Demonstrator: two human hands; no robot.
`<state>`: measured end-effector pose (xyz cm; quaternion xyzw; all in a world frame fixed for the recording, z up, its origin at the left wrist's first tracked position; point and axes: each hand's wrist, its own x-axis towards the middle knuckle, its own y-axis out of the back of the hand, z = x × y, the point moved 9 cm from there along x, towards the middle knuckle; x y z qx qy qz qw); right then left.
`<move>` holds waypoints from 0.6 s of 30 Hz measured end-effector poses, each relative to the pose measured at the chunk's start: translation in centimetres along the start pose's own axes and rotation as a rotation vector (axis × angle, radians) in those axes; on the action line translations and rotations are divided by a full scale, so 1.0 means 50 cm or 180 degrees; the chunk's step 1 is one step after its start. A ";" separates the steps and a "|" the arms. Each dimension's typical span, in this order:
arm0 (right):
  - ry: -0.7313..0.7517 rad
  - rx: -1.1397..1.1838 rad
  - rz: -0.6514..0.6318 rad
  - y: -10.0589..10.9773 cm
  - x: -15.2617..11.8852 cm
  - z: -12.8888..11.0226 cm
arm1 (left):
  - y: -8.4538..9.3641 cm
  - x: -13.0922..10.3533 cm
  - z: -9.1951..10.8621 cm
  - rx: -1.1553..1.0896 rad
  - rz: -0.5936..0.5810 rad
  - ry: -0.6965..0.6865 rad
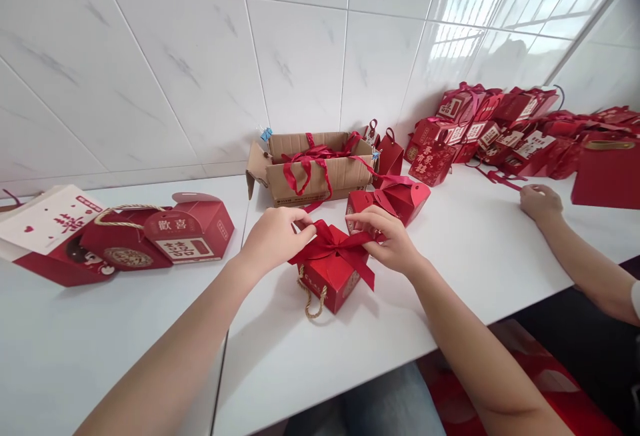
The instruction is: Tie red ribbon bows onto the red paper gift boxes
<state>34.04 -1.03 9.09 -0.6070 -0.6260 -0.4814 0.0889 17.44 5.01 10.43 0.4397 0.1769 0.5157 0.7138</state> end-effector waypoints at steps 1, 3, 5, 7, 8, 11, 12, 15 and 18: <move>0.0002 0.0010 0.0030 0.002 0.000 -0.001 | 0.000 0.000 0.000 0.0003 -0.0011 -0.0002; 0.0022 0.0035 0.0041 0.004 0.001 -0.003 | 0.000 -0.001 -0.001 0.0017 -0.0062 0.0003; 0.0037 0.0108 -0.0030 0.003 0.001 -0.006 | 0.000 -0.002 -0.003 -0.0017 -0.0141 -0.0029; -0.0047 0.0232 -0.0184 -0.001 0.002 -0.002 | 0.002 -0.004 -0.003 -0.0080 -0.0240 -0.0088; -0.0152 0.0299 -0.0284 -0.003 0.002 0.003 | 0.001 -0.004 -0.004 -0.0107 -0.0304 -0.0093; -0.0663 0.0591 -0.0677 -0.016 -0.004 0.031 | -0.001 -0.006 -0.009 -0.0133 -0.0471 0.0044; -0.0832 0.0746 -0.0809 -0.021 -0.008 0.041 | -0.001 -0.007 -0.010 -0.0143 -0.0502 0.0112; -0.1137 0.1353 -0.1076 -0.032 -0.018 0.062 | 0.002 -0.007 -0.014 -0.0111 -0.0532 0.0280; -0.1119 0.1871 -0.1119 -0.035 -0.019 0.073 | 0.012 -0.008 -0.018 0.0010 -0.0550 0.0316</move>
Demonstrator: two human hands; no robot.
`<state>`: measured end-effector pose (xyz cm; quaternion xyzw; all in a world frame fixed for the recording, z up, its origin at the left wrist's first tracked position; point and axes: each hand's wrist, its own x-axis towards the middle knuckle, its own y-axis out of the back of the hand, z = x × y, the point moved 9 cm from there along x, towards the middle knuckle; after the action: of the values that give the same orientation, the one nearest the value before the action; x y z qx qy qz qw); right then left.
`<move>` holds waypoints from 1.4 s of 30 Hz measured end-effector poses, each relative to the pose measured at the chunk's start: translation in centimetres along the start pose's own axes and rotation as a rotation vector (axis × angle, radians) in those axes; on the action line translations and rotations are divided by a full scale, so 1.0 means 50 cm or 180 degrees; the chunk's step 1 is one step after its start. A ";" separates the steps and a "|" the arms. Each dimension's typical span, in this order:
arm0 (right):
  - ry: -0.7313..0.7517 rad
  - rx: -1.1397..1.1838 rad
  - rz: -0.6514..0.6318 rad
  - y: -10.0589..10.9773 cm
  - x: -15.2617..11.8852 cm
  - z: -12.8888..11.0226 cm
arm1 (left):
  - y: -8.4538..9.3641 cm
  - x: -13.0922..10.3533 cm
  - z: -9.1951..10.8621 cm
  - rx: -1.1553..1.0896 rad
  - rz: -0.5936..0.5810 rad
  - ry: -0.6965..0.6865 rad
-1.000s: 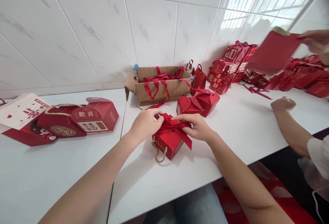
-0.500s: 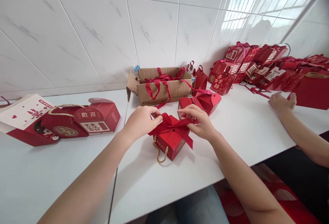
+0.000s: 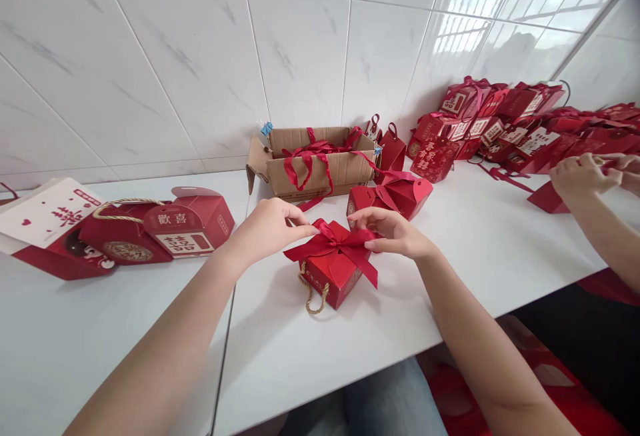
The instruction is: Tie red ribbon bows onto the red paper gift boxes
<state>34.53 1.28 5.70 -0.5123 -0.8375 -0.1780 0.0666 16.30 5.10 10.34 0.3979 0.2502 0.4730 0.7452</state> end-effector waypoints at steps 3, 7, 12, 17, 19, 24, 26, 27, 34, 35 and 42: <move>0.0170 0.0257 0.0119 0.010 0.005 0.003 | 0.020 -0.002 -0.005 0.0155 0.0102 -0.0021; 0.0107 0.0360 0.0556 0.026 0.008 0.012 | 0.041 -0.003 -0.011 0.0165 0.0457 0.0054; 0.0072 0.0198 0.0552 0.019 0.007 0.016 | 0.001 0.007 0.005 -0.0291 0.0326 -0.0142; 0.0193 0.0099 0.0500 0.011 0.006 0.009 | -0.034 0.009 0.013 -0.0601 -0.0043 -0.0150; 0.0197 -0.0001 0.0479 0.006 0.007 0.004 | -0.040 0.008 0.016 -0.0712 -0.0114 -0.0156; -0.0015 -0.0048 0.0491 0.002 0.008 0.013 | -0.051 0.008 0.016 -0.0832 -0.0163 -0.0107; -0.0059 -0.0048 0.0540 0.005 0.008 0.018 | -0.049 0.009 0.015 -0.0820 -0.0094 -0.0081; -0.0070 -0.0049 0.0576 0.007 0.007 0.020 | -0.047 0.009 0.014 -0.0797 -0.0050 -0.0087; 0.0071 -0.0047 0.0937 0.024 0.005 0.011 | -0.008 0.011 0.004 -0.0408 0.0372 -0.0187; 0.0108 -0.0006 0.1017 0.028 0.004 0.009 | 0.003 0.009 0.001 -0.0343 0.0473 -0.0181; 0.0432 0.0325 0.1502 0.053 -0.003 0.007 | 0.046 -0.002 -0.012 -0.0257 0.0287 -0.0056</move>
<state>36.98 2.38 5.93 -0.6766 -0.6962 -0.1490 0.1882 14.63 5.80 11.92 0.3826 0.2061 0.5123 0.7407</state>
